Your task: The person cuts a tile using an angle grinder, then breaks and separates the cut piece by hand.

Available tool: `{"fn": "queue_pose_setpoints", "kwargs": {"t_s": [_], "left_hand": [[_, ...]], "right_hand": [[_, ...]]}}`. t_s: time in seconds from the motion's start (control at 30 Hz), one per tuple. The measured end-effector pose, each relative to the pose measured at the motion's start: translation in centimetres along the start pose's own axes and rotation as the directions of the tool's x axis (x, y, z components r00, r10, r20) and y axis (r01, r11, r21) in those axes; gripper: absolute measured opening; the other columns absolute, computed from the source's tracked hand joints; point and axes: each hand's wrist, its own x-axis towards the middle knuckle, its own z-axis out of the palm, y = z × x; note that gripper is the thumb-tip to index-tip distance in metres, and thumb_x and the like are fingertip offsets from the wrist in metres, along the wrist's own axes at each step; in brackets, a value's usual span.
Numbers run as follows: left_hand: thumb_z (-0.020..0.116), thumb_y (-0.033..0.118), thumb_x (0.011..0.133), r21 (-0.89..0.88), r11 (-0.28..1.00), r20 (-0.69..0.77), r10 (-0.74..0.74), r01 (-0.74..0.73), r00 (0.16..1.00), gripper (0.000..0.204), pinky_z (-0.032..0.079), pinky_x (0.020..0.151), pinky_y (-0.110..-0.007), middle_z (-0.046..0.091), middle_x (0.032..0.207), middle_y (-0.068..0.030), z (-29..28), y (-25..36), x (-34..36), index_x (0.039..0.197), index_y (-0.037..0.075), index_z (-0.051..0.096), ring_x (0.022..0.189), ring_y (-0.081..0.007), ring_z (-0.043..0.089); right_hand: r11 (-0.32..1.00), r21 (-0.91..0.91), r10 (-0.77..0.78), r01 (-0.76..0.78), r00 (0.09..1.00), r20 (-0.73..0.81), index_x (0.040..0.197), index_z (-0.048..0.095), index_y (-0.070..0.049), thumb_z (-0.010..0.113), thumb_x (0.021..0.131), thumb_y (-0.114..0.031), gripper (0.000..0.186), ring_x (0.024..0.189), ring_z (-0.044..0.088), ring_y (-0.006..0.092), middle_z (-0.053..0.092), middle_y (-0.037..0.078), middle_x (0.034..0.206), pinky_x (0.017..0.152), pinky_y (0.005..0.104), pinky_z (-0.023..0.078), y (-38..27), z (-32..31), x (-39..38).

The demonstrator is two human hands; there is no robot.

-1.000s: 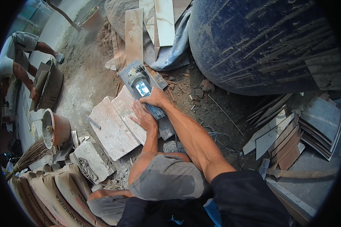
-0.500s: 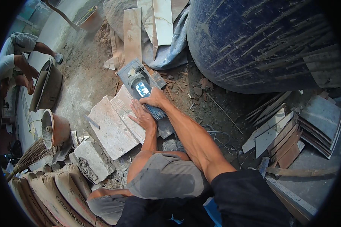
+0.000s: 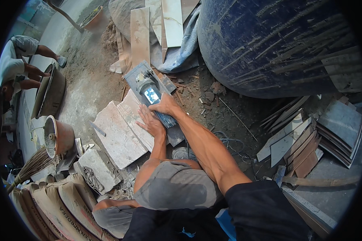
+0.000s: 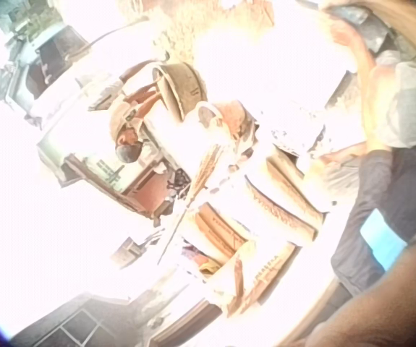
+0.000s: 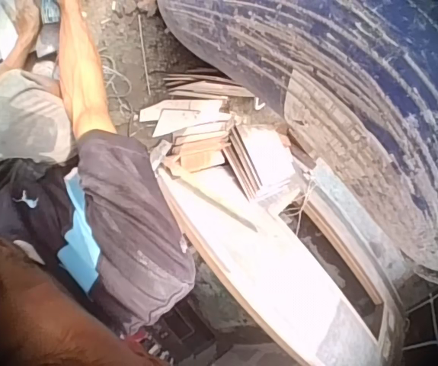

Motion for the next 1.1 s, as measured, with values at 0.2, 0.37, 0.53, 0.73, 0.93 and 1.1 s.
{"fn": "queue_pose_setpoints", "kwargs": {"t_s": [0.2,0.37,0.53,0.73,0.93,1.1], "left_hand": [[0.037,0.020,0.097,0.018,1.000,-0.001,0.009,-0.009,1.000,0.050,0.001,0.112,-0.057,0.026,0.153,-0.0013,-0.2,0.1,0.0,0.146,0.014,0.030,0.143,-0.0225,0.020],[0.038,0.022,0.097,0.044,0.999,0.071,0.003,-0.006,0.997,0.052,-0.003,0.112,-0.056,0.025,0.154,-0.0049,-0.2,-0.1,-0.1,0.146,0.010,0.029,0.143,-0.0229,0.018],[0.039,0.024,0.096,0.033,0.999,0.041,0.020,-0.022,0.999,0.053,-0.004,0.112,-0.056,0.025,0.154,-0.0054,-0.3,0.0,0.0,0.147,0.010,0.028,0.143,-0.0230,0.017],[0.038,0.026,0.096,0.011,1.000,0.059,0.011,-0.011,0.998,0.054,-0.005,0.112,-0.057,0.025,0.154,-0.0069,-0.6,0.1,0.0,0.146,0.009,0.028,0.144,-0.0238,0.016],[0.036,0.027,0.097,0.002,1.000,0.032,0.027,-0.027,0.999,0.053,-0.005,0.112,-0.058,0.026,0.153,-0.0073,-0.5,0.1,0.0,0.146,0.008,0.029,0.143,-0.0244,0.017],[0.035,0.026,0.097,0.019,0.999,0.030,0.029,-0.030,0.999,0.052,-0.004,0.112,-0.058,0.026,0.153,-0.0073,-0.4,0.0,-0.1,0.145,0.008,0.030,0.143,-0.0245,0.017]], "right_hand": [[0.999,0.024,-0.020,0.021,0.998,-0.055,0.099,0.064,0.011,0.078,0.051,-0.040,0.072,0.092,0.066,0.0342,0.065,0.029,0.098,0.079,0.0360,0.051,0.8,0.4,0.0],[0.997,0.068,-0.023,0.024,1.000,-0.008,0.103,0.062,0.012,0.078,0.050,-0.039,0.075,0.093,0.065,0.0345,0.064,0.029,0.100,0.080,0.0358,0.050,1.3,0.5,-0.1],[0.997,0.072,-0.025,0.027,0.999,-0.022,0.103,0.063,0.011,0.079,0.050,-0.039,0.074,0.093,0.065,0.0343,0.064,0.029,0.100,0.079,0.0359,0.051,1.9,0.7,-0.2],[0.998,0.047,-0.025,0.028,0.998,-0.062,0.097,0.065,0.010,0.078,0.050,-0.039,0.069,0.088,0.066,0.0340,0.066,0.028,0.095,0.077,0.0359,0.051,2.3,1.0,-0.1],[0.998,0.059,-0.026,0.029,0.998,-0.054,0.092,0.067,0.009,0.077,0.051,-0.038,0.063,0.085,0.067,0.0322,0.067,0.027,0.091,0.074,0.0355,0.051,1.5,0.5,-1.1],[0.999,0.042,-0.013,0.013,1.000,0.008,0.108,0.060,0.011,0.076,0.053,-0.033,0.072,0.092,0.065,0.0329,0.065,0.027,0.100,0.080,0.0338,0.050,0.8,-0.3,-2.1]]}}
